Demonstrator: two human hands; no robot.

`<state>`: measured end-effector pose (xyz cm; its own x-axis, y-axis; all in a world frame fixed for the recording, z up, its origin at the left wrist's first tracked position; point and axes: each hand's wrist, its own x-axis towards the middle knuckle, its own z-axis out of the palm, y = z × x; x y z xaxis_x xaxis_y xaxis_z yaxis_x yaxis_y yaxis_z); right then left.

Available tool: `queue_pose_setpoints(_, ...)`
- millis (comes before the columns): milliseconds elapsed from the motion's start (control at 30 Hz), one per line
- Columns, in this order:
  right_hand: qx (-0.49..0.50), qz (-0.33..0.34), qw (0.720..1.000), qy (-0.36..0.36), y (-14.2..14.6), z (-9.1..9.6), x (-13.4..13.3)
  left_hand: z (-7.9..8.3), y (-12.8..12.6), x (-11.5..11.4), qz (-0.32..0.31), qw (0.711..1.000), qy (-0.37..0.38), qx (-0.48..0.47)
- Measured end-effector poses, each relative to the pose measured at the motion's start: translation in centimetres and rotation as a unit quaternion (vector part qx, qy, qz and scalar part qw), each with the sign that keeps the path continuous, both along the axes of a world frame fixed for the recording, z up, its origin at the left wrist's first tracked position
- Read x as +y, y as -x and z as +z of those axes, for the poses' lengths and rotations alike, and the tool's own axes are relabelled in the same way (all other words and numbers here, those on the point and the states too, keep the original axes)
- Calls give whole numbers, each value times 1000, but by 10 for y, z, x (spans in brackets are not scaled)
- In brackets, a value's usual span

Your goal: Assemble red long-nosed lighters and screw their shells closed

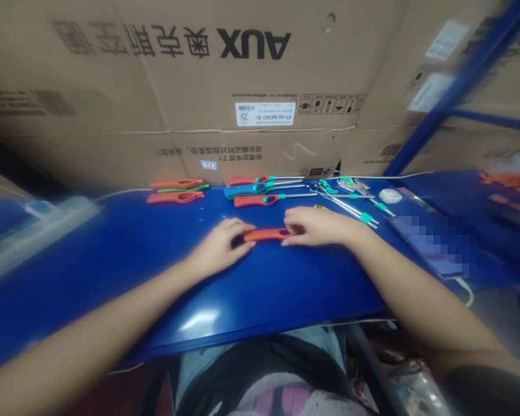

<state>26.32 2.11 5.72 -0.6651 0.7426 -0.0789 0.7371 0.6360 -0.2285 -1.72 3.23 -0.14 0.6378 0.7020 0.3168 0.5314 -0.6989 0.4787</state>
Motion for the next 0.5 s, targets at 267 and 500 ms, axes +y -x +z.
queue_pose_setpoints(267, 9, -50, 995, -81, 6, 3, -3, -2, 0, 0, 7, 1000, 14, -20)
queue_pose_setpoints(500, 19, -107, 980, -168, -5, 8, 1, -4, 0, 1, 10, 1000, -1, -22)
